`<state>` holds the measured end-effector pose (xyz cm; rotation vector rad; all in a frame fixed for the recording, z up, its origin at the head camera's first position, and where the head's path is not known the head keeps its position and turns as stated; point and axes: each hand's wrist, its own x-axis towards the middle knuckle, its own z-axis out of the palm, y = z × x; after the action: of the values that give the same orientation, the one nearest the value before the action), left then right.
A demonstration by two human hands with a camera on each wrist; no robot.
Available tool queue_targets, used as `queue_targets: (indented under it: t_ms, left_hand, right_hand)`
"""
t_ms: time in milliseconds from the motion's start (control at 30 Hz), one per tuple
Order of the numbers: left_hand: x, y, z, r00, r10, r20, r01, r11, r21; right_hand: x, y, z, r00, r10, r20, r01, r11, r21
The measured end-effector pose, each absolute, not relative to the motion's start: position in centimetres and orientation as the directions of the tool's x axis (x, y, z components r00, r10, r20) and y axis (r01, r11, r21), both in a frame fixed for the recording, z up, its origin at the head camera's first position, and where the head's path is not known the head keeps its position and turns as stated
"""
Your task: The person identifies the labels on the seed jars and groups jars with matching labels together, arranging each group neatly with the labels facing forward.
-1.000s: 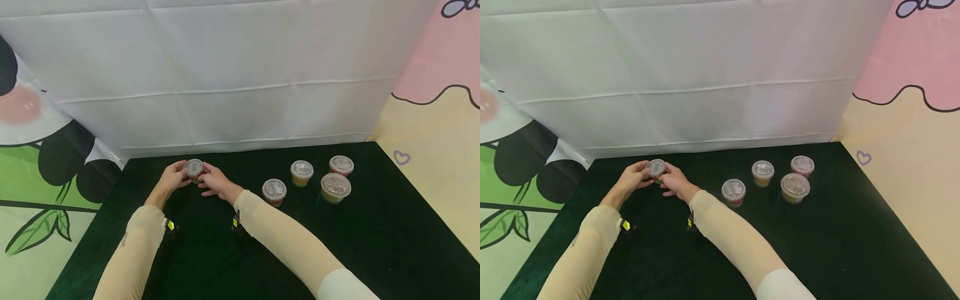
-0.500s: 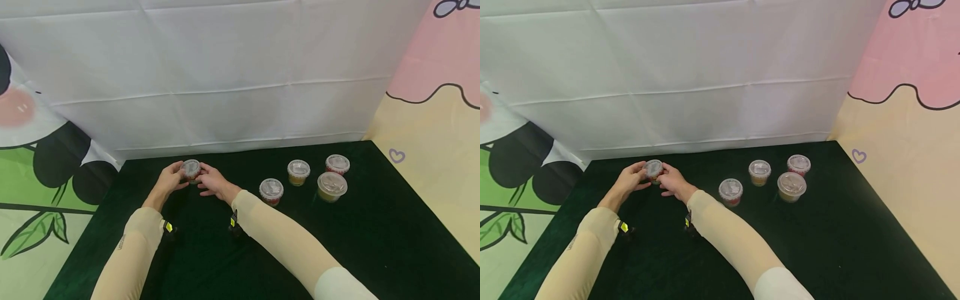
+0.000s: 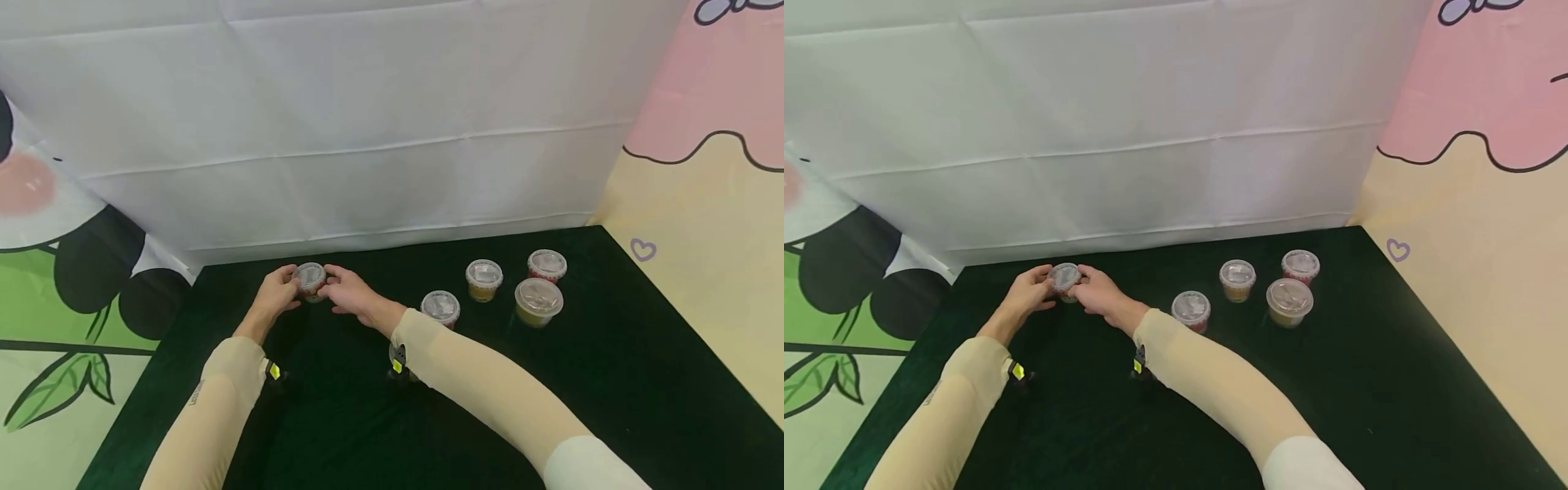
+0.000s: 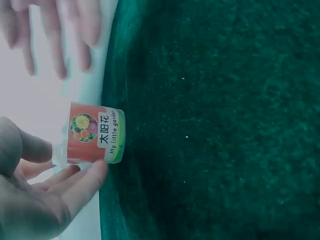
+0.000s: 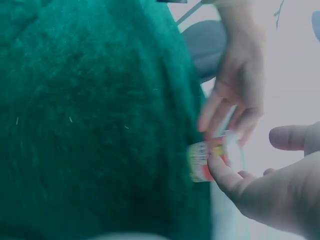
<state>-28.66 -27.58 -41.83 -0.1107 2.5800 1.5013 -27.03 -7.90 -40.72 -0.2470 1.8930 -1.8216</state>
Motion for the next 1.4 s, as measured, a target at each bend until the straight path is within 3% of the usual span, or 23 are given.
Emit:
queue_targets:
  t_ms: [200,367,467,600,767,933,1167,1400]
  left_hand:
    - [-27.8,-26.5,-41.4,-0.997,0.017,0.082,0.066,0.760,0.647]
    - [-25.5,-24.1,-40.8,-0.935,0.212,0.285,0.334,0.797,0.503]
    - [-23.0,-22.6,-40.5,-0.890,0.352,0.291,0.453,0.766,0.456]
    - [-19.0,-20.6,-40.4,-0.825,0.537,0.175,0.545,0.674,0.498]
    - [-15.5,-18.6,-40.6,-0.775,0.631,-0.037,0.467,0.611,0.639]
    - [-14.8,-17.2,-40.9,-0.756,0.630,-0.177,0.341,0.610,0.716]
    - [-14.6,-16.4,-41.9,-0.745,0.634,-0.205,0.311,0.602,0.735]
    - [-14.3,-16.1,-42.3,-0.751,0.633,-0.190,0.333,0.611,0.718]
  right_hand:
    - [-25.4,-4.2,-38.6,-0.813,-0.571,-0.115,-0.017,0.221,-0.975]
    - [-22.7,0.2,-38.3,-0.765,-0.643,0.038,-0.245,0.236,-0.940]
    - [-20.7,3.4,-38.9,-0.734,-0.667,0.128,-0.336,0.194,-0.921]
    - [-17.9,7.9,-40.8,-0.735,-0.645,0.211,-0.390,0.146,-0.909]
    - [-15.5,11.1,-43.5,-0.776,-0.593,0.215,-0.365,0.145,-0.920]
    - [-14.6,12.4,-44.9,-0.790,-0.590,0.167,-0.308,0.147,-0.940]
    - [-14.5,12.8,-45.1,-0.726,-0.687,-0.035,-0.121,0.178,-0.977]
    - [-15.1,12.4,-45.1,-0.726,-0.683,-0.082,-0.103,0.225,-0.969]
